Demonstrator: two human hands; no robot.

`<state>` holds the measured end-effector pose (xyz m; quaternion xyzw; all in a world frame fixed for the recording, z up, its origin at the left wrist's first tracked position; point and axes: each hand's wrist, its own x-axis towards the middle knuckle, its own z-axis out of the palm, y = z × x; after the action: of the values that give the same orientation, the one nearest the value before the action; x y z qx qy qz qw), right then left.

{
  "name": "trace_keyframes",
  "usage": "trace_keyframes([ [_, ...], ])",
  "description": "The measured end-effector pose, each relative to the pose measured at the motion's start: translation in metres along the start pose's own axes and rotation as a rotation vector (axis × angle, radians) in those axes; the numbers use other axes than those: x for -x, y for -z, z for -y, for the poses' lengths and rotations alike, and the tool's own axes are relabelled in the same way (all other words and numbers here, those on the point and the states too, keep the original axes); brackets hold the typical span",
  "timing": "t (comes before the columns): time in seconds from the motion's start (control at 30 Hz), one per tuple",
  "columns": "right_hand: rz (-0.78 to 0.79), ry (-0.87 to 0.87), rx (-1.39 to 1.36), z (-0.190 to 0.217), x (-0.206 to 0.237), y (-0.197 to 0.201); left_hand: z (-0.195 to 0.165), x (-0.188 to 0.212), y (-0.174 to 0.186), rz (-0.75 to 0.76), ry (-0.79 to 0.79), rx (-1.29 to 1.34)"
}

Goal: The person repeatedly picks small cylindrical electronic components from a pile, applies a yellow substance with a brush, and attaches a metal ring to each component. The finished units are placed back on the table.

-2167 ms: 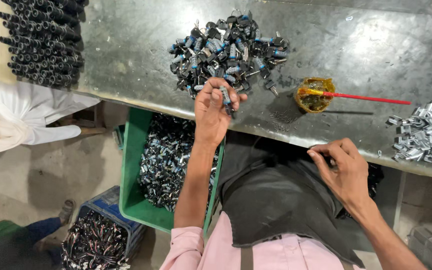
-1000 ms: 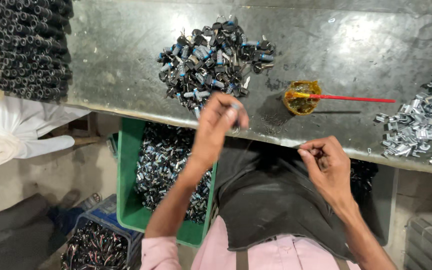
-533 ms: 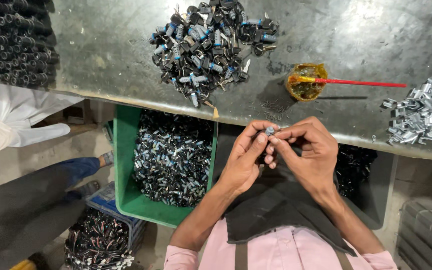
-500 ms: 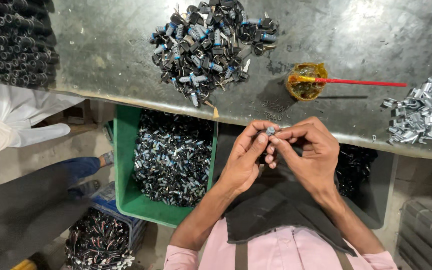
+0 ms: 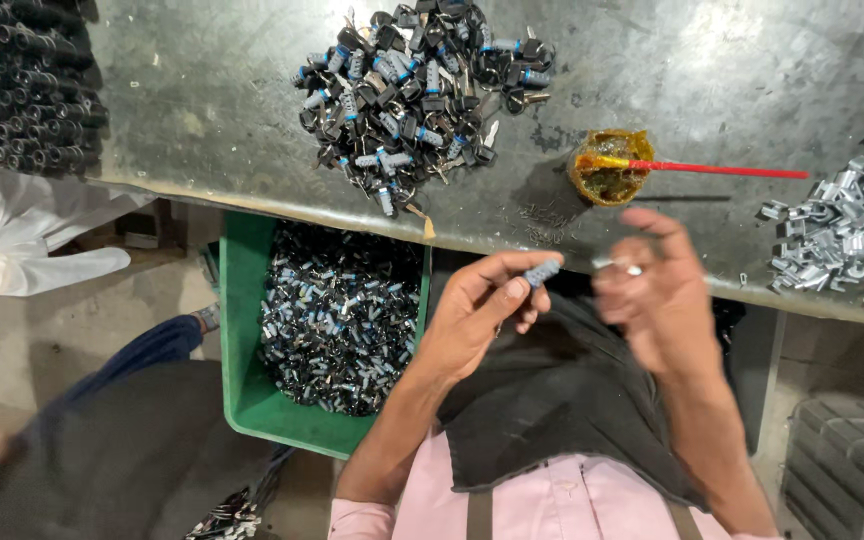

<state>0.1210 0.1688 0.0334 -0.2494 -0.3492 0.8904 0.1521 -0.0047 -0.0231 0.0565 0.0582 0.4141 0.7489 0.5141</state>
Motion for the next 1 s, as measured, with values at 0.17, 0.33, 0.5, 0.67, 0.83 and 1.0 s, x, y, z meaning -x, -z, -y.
trace_keyframes([
  [0.17, -0.260, 0.049, -0.157, 0.037, -0.037, 0.035, 0.005, -0.025, 0.005, -0.165, -0.128, -0.100],
  [0.33, -0.361, 0.482, 0.667, 0.054, -0.012, 0.023, 0.026, -0.067, 0.014, -0.169, -0.045, 0.195],
  [0.5, -0.291, 0.674, 0.704, 0.058, 0.004, 0.011, 0.033, -0.079, 0.013, -0.149, 0.000, 0.344],
  [0.67, -0.328, 0.667, 0.627, 0.045, -0.001, 0.003, 0.032, -0.073, 0.013, -0.095, 0.033, 0.387],
  [0.83, -0.368, 0.521, 0.801, 0.058, -0.010, -0.005, 0.033, -0.058, 0.013, -0.102, 0.048, 0.437],
  [1.0, -0.147, 0.226, 1.226, 0.062, -0.006, -0.001, -0.012, 0.000, 0.047, 0.134, -0.088, 0.187],
])
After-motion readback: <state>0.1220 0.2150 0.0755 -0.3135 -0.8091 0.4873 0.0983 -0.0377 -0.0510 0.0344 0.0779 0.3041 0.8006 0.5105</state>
